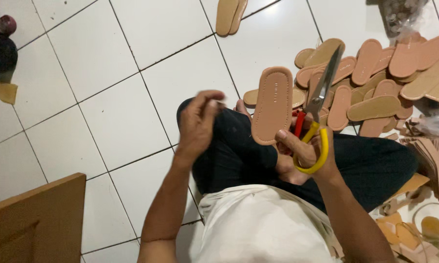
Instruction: The person sits on the tiled floor among a pile of sandal soles and uses scissors to trim excess material from the edge of each sandal sole, rotating the sole to trim around it, then sets the finished sole aside and picks up the next one.
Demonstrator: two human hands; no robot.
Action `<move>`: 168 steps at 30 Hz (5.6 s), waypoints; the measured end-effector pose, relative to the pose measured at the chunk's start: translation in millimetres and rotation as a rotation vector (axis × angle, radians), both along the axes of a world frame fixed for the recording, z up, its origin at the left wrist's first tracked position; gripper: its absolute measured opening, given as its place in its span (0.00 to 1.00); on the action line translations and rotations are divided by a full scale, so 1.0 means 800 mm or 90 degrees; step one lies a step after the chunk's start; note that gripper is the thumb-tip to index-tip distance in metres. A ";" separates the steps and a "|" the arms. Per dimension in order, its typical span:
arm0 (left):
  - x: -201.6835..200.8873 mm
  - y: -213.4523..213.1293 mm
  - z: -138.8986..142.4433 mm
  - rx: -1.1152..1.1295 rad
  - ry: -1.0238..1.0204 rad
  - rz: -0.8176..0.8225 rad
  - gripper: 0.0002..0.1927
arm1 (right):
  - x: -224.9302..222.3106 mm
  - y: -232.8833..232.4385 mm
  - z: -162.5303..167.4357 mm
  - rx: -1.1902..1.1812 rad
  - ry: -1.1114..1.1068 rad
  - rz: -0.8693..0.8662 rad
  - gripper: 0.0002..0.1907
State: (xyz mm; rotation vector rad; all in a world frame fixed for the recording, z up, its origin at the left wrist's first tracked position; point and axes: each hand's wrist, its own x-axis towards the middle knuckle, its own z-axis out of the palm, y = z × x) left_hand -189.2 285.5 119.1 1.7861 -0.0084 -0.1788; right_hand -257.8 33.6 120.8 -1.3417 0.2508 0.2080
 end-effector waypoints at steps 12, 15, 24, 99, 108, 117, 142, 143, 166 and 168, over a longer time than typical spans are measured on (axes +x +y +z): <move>-0.060 -0.049 -0.023 -0.366 0.130 -0.166 0.10 | 0.008 -0.010 -0.005 0.120 0.039 -0.031 0.04; -0.064 -0.046 -0.037 -0.374 0.117 -0.174 0.12 | 0.008 -0.007 -0.001 0.179 0.109 -0.070 0.06; -0.018 -0.033 -0.017 -0.260 0.098 -0.017 0.12 | 0.023 -0.035 0.034 -0.091 -0.025 0.093 0.04; -0.050 -0.041 0.014 -0.460 0.236 -0.332 0.23 | -0.046 -0.096 -0.025 -0.040 -0.227 0.065 0.21; -0.049 -0.059 0.027 -0.198 0.042 -0.231 0.18 | -0.019 -0.034 0.027 -0.188 -0.090 -0.052 0.10; -0.037 -0.079 0.035 0.409 -0.584 -0.127 0.11 | -0.016 -0.016 0.024 -0.396 -0.148 -0.080 0.09; -0.036 -0.063 -0.014 -0.170 0.001 -0.104 0.07 | -0.045 -0.087 -0.081 0.044 0.048 0.285 0.45; -0.037 -0.063 -0.015 -0.202 -0.007 -0.088 0.07 | -0.043 -0.085 -0.078 -0.039 0.024 0.215 0.43; -0.039 -0.069 -0.009 -0.238 -0.053 -0.063 0.06 | -0.041 -0.076 -0.084 0.005 0.067 0.262 0.44; -0.040 -0.072 -0.007 -0.170 -0.109 -0.054 0.06 | -0.036 -0.065 -0.084 -0.292 -0.065 0.189 0.42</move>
